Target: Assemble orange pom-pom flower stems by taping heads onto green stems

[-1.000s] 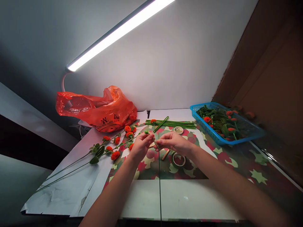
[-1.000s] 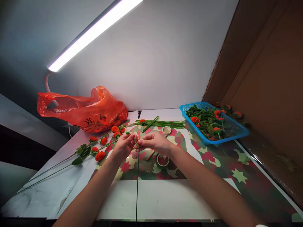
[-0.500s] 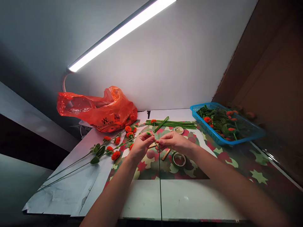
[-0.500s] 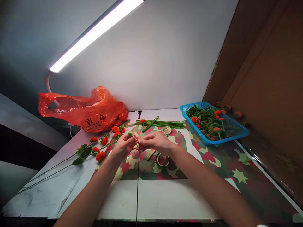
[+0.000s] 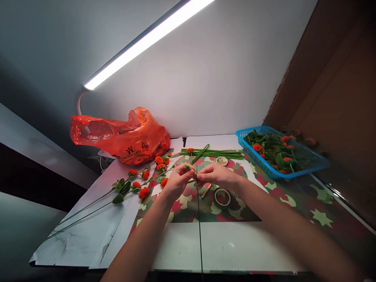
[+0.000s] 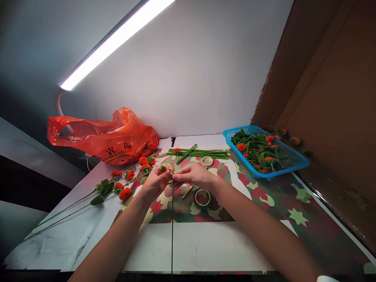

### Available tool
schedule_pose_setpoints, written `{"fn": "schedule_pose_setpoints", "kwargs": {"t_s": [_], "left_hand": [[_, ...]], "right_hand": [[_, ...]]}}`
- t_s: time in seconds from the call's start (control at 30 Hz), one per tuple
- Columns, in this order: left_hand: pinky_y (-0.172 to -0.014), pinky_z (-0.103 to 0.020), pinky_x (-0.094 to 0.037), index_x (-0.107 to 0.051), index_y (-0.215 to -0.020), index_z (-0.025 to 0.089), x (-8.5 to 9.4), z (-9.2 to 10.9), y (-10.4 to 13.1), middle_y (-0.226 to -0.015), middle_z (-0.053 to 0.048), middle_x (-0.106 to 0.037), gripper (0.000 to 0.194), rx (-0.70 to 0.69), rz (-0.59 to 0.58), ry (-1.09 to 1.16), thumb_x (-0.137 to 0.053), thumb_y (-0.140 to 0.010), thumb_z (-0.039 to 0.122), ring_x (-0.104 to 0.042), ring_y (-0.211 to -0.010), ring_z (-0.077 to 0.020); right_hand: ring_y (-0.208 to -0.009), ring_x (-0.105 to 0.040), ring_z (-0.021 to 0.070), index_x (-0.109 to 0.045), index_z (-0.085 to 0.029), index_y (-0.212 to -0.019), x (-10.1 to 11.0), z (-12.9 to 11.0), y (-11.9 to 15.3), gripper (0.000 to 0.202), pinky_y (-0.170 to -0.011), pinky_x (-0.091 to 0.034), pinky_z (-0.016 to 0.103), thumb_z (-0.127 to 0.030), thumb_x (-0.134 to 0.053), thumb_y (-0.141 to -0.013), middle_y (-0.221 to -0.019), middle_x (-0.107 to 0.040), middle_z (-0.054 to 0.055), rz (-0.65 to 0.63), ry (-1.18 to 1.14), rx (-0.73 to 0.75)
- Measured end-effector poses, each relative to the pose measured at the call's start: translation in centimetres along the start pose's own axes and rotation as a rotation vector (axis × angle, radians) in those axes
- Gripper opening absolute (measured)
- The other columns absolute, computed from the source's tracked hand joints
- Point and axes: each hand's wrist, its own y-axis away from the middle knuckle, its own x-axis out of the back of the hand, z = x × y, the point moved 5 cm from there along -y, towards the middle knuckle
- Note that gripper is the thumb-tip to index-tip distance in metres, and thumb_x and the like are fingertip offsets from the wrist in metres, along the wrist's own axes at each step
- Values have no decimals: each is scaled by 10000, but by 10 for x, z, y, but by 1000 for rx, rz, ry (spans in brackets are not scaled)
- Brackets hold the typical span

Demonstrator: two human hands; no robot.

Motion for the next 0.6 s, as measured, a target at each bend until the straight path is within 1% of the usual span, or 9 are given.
{"fn": "schedule_pose_setpoints", "kwargs": {"t_s": [0.13,0.2,0.3,0.43,0.5,0.6], "left_hand": [[-649,-263,-479,-606,-650,142,-4,1,2,-890,-41,-647,218,-5,-39,-29,-772,-631,282,-592,-728,-136],[-678,-293,-484,-597,-661,139,-7,1,2,-962,-79,-665,226,25,-88,-35,-756,-654,300,-613,-795,-177],[-652,-298,-487,-573,-683,147,-9,0,2,-884,-82,-691,245,41,-126,-11,-761,-651,300,-627,-766,-189],[-572,-248,-479,-551,-681,157,-7,-2,0,-739,-19,-669,265,33,-104,33,-783,-623,269,-608,-642,-137],[-548,-227,-468,-546,-673,156,-6,-4,-1,-703,0,-651,275,41,-98,47,-790,-613,267,-596,-606,-118],[-508,-188,-432,-529,-645,149,-5,-5,-2,-673,8,-634,307,41,-83,68,-809,-583,258,-579,-573,-94]], "right_hand": [[-653,-622,121,-731,-127,-715,1,0,-1,274,-763,-490,316,-387,-759,-635,-662,-664,30,-57,21,-11],[-689,-627,128,-730,-127,-705,1,-1,-1,268,-782,-485,322,-388,-752,-646,-733,-672,45,-87,43,9],[-746,-630,141,-725,-119,-694,2,-1,-2,291,-799,-475,322,-404,-753,-640,-817,-673,66,-98,63,22],[-653,-607,111,-708,-109,-682,5,6,-4,324,-702,-469,269,-422,-764,-620,-655,-648,28,-71,43,-27],[-610,-589,93,-694,-109,-661,3,9,-5,308,-658,-461,246,-406,-768,-624,-614,-630,8,-90,-5,-26],[-580,-578,78,-677,-107,-648,0,14,-6,291,-633,-462,230,-378,-780,-616,-594,-615,-8,-128,-107,-37]]}}
